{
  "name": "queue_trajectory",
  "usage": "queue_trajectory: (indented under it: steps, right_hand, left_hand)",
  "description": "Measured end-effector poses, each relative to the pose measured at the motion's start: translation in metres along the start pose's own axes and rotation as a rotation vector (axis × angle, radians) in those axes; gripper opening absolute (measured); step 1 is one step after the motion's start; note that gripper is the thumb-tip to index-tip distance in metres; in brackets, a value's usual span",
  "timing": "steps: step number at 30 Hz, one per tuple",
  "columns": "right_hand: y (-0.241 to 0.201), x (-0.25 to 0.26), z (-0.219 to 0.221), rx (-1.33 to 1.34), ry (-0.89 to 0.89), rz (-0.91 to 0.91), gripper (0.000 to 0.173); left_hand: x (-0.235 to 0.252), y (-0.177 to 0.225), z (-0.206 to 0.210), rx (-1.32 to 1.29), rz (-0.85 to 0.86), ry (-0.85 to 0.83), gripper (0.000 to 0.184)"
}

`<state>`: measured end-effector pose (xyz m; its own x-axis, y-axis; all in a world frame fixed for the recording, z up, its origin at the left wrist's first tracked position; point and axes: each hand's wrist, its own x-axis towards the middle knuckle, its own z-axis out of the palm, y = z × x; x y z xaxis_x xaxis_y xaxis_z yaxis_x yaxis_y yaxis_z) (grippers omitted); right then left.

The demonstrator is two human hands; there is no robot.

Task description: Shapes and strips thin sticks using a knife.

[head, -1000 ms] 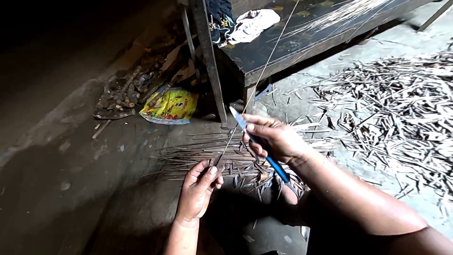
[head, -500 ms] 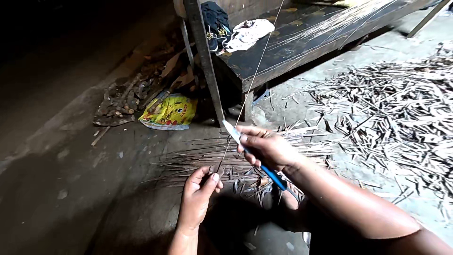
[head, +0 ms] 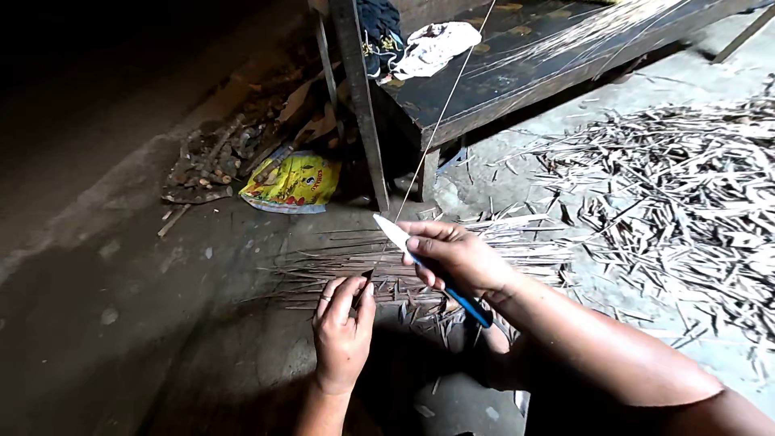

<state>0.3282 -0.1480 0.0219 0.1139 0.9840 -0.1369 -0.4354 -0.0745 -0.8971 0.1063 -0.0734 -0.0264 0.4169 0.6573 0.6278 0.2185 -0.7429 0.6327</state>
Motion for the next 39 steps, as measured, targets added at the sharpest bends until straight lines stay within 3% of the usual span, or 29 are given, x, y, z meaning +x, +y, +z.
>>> queue_trajectory:
  steps: [3, 7, 9, 14, 20, 32, 39]
  right_hand:
    - [-0.006, 0.000, -0.004, 0.033, 0.022, -0.003, 0.038]
    - [0.013, -0.007, 0.007, 0.022, -0.158, 0.097, 0.037]
    - [0.014, -0.007, 0.008, 0.033, -0.164, 0.082, 0.036]
    - [0.004, -0.004, -0.001, 0.039, -0.121, 0.029, 0.035]
    - [0.008, -0.005, 0.003, 0.009, -0.202, 0.052, 0.034]
    - [-0.030, 0.005, -0.031, 0.110, 0.164, -0.117, 0.038]
    - [0.006, -0.003, -0.008, 0.033, -0.132, 0.019, 0.038]
  left_hand:
    - [0.000, 0.002, -0.001, -0.099, -0.063, -0.022, 0.014]
    - [0.004, 0.002, 0.000, -0.307, -0.170, -0.083, 0.014]
    - [0.006, 0.004, -0.002, -0.394, -0.206, -0.118, 0.017]
    - [0.007, 0.004, -0.003, -0.551, -0.240, -0.159, 0.016]
    - [0.009, 0.000, -0.009, -0.620, -0.269, -0.183, 0.016]
    - [0.007, -0.006, -0.007, -0.628, -0.301, -0.230, 0.015]
    - [0.008, -0.010, -0.002, -0.792, -0.442, -0.274, 0.017]
